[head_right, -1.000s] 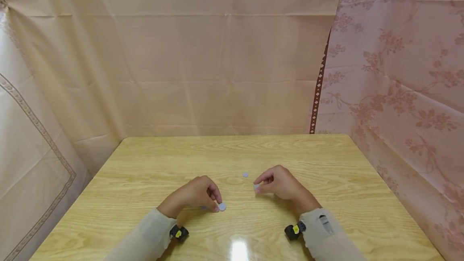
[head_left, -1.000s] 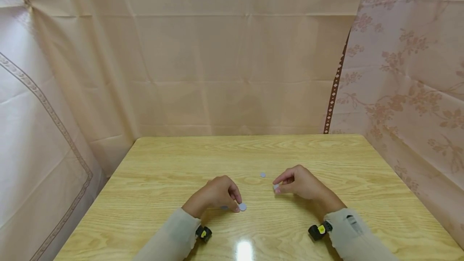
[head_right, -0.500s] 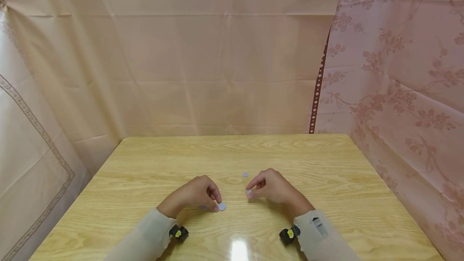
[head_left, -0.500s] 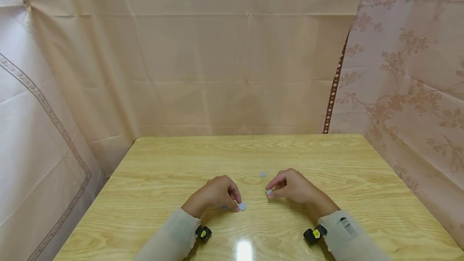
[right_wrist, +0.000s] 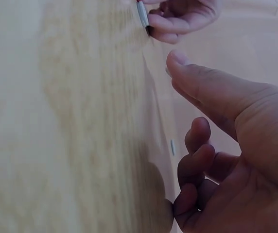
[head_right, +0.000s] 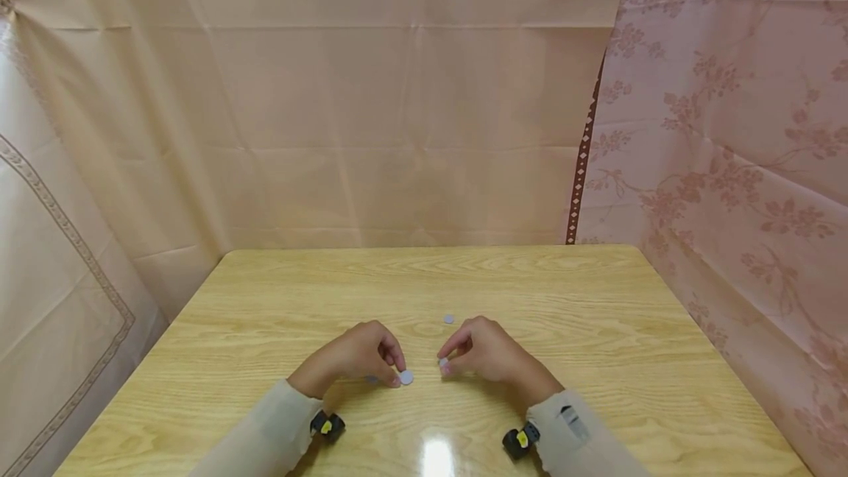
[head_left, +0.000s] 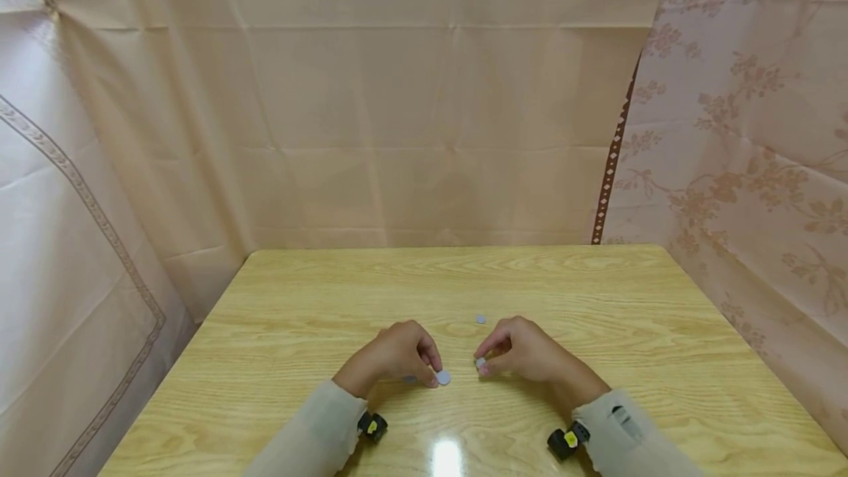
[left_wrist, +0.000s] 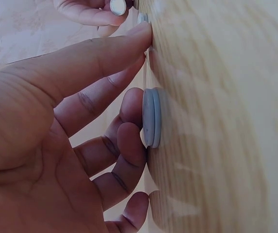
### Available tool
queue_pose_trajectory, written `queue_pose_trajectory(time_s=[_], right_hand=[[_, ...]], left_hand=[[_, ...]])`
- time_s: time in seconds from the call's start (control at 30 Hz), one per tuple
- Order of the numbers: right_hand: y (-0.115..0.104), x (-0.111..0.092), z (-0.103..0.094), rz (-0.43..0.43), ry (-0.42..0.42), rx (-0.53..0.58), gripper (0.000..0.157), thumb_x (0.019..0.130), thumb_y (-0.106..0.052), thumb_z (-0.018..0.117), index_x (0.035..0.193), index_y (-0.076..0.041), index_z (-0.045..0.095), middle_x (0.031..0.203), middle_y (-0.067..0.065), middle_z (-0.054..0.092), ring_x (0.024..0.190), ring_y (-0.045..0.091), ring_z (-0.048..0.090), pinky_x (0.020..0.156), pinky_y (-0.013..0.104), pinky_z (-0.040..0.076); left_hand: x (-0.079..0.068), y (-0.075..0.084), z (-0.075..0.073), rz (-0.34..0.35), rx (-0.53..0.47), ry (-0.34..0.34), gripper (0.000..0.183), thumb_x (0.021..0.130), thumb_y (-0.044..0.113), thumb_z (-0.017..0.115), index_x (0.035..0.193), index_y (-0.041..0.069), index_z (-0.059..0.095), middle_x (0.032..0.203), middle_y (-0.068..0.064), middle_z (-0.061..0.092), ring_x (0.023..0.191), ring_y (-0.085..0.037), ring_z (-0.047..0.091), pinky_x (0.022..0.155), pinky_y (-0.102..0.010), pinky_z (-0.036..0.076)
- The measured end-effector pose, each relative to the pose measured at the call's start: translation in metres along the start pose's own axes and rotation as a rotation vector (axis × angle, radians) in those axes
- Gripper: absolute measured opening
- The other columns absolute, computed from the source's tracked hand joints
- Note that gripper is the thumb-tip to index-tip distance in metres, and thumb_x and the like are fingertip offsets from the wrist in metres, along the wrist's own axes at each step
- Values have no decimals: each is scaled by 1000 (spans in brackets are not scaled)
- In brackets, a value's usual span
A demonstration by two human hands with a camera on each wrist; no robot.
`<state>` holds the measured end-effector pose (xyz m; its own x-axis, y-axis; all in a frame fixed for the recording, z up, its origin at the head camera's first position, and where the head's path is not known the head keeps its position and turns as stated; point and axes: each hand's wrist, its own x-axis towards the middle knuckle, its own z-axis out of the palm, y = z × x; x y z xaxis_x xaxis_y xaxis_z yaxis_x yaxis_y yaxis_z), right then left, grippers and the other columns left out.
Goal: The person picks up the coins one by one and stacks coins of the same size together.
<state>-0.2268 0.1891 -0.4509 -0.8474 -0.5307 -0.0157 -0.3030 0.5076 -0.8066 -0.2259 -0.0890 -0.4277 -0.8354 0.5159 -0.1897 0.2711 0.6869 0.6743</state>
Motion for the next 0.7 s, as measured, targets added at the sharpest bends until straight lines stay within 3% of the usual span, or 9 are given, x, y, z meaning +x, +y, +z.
queue_pose_trajectory(time_s=[0.7], right_hand=[[-12, 0, 18, -27, -24, -22, 13, 83, -26, 89, 94, -21, 84, 93, 1, 64, 86, 19, 53, 69, 27, 47]], left_hand=[[3, -2, 1, -16, 16, 8, 18, 72, 18, 95, 74, 24, 78, 68, 6, 66, 63, -9, 54, 59, -28, 44]])
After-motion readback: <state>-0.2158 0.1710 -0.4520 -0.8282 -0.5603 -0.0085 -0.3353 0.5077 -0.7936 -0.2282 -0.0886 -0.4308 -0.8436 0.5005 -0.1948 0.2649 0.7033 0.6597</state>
